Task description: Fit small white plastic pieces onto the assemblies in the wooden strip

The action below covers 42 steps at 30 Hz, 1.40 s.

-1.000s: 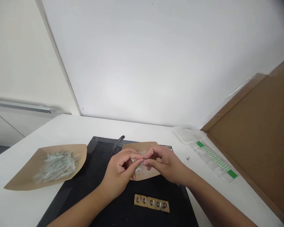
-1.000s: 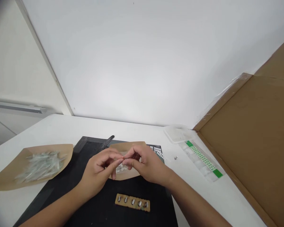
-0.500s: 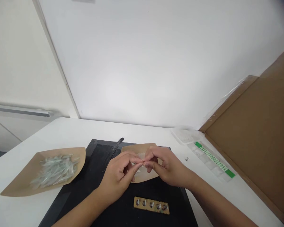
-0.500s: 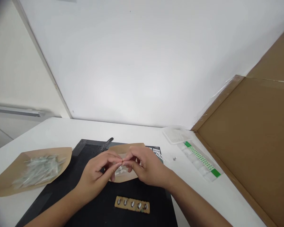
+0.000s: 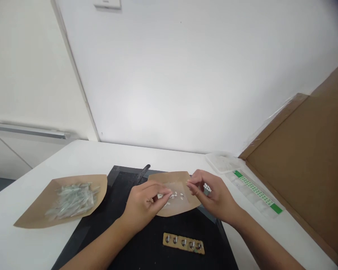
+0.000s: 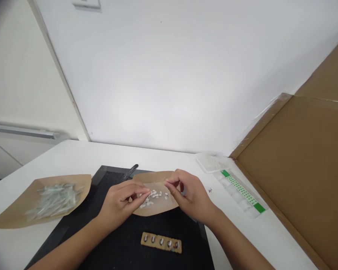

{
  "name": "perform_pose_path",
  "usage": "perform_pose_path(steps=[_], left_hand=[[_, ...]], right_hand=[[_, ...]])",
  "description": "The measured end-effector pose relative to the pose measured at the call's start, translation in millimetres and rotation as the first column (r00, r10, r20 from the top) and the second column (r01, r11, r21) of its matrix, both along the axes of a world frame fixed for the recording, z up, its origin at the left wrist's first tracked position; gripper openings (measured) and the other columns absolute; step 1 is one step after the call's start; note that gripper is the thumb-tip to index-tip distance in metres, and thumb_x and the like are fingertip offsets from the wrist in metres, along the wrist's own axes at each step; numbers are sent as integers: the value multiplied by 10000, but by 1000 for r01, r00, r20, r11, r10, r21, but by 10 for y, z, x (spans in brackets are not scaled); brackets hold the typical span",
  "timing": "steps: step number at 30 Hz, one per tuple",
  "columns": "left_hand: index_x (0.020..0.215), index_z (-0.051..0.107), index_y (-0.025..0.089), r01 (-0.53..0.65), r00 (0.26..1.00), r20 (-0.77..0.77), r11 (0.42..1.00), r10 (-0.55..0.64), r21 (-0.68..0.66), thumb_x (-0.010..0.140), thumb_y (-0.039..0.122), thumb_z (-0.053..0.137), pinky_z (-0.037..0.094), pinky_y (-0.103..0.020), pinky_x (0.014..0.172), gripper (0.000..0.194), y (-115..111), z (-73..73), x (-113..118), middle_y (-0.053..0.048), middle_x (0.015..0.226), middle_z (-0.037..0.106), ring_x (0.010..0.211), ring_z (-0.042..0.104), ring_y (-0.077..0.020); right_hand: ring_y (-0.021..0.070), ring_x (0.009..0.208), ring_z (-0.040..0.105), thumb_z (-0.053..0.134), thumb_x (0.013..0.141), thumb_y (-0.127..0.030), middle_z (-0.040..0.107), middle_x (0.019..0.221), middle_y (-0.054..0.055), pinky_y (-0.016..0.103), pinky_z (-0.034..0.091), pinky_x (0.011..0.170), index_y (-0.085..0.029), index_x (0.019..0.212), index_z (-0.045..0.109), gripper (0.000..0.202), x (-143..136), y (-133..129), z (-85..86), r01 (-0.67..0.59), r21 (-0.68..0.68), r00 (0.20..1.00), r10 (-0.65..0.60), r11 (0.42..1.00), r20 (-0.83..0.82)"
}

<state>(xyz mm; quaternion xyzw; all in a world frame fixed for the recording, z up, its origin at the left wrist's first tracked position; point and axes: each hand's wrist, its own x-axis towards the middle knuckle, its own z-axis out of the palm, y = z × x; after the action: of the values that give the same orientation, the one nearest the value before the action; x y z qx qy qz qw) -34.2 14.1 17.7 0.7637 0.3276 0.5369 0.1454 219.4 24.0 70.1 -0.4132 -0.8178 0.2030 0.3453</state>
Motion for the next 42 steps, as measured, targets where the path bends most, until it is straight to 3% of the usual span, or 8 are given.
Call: perform_pose_path(steps=[7, 17, 23, 27, 29, 32, 36, 42], left_hand=[[919, 788, 181, 4, 997, -81, 998, 1, 57, 975, 223, 742, 617, -225, 694, 84, 18, -50, -1, -49, 878, 806, 784, 774, -163], [1208, 757, 211, 22, 979, -204, 982, 17, 186, 1048, 182, 615, 653, -261, 795, 216, 20, -54, -23, -66, 1136, 831, 966, 815, -205], [1585, 454, 202, 15, 929, -366, 984, 52, 178, 997, 3, 428, 652, -281, 669, 621, -13, -122, -19, -124, 1277, 780, 839, 811, -193], [1700, 173, 200, 81, 898, -439, 994, -40, 76, 934, -64, 344, 670, -358, 810, 829, -49, -120, -28, -206, 1564, 560, 1062, 790, -237], [1706, 135, 190, 97, 880, -472, 993, -51, 73, 929, -66, 335, 668, -391, 840, 842, -61, -105, -32, -240, 1627, 462, 1152, 761, -269], [1655, 312, 177, 83, 870, -492, 989, -13, 121, 1001, 19, 417, 670, -379, 803, 680, -61, -82, -27, -252, 1593, 501, 1096, 777, -277], [1287, 672, 184, 44, 920, -391, 980, 36, 193, 1038, 157, 605, 648, -271, 754, 259, -39, -47, -8, -114, 1261, 791, 940, 816, -212], [1014, 741, 201, -99, 938, -310, 978, 154, 186, 1048, 279, 646, 564, -215, 649, 128, -11, -31, -26, -12, 866, 829, 675, 771, -155]], right_hand=[[178, 689, 583, 569, 1070, -380, 667, 811, 31, 303, 476, 622, -225, 923, 630, 222, 307, -152, -497, 217, 64, 976, -217, 974, -4], [190, 700, 635, 562, 1069, -361, 690, 831, 42, 311, 505, 625, -235, 910, 630, 214, 334, -146, -563, 193, 153, 979, -200, 969, 28], [183, 687, 629, 576, 1063, -314, 685, 830, 34, 307, 498, 608, -246, 921, 622, 164, 347, -154, -571, 179, 158, 982, -186, 971, 32], [180, 662, 624, 583, 1058, -307, 690, 820, 31, 305, 495, 582, -249, 917, 622, 157, 341, -159, -571, 187, 152, 980, -194, 971, 38], [179, 650, 625, 592, 1053, -304, 694, 819, 30, 307, 503, 586, -249, 908, 624, 159, 334, -163, -572, 182, 148, 981, -190, 972, 42], [181, 648, 627, 590, 1055, -296, 688, 820, 26, 313, 512, 612, -251, 930, 631, 139, 331, -165, -575, 159, 149, 984, -169, 976, 57], [189, 685, 641, 588, 1054, -278, 675, 832, 24, 309, 507, 627, -255, 944, 627, 118, 331, -171, -585, 144, 143, 987, -153, 979, 48], [189, 710, 647, 591, 1051, -268, 686, 868, 30, 306, 507, 633, -256, 958, 627, 101, 302, -203, -621, 128, 117, 991, -132, 985, 33]])
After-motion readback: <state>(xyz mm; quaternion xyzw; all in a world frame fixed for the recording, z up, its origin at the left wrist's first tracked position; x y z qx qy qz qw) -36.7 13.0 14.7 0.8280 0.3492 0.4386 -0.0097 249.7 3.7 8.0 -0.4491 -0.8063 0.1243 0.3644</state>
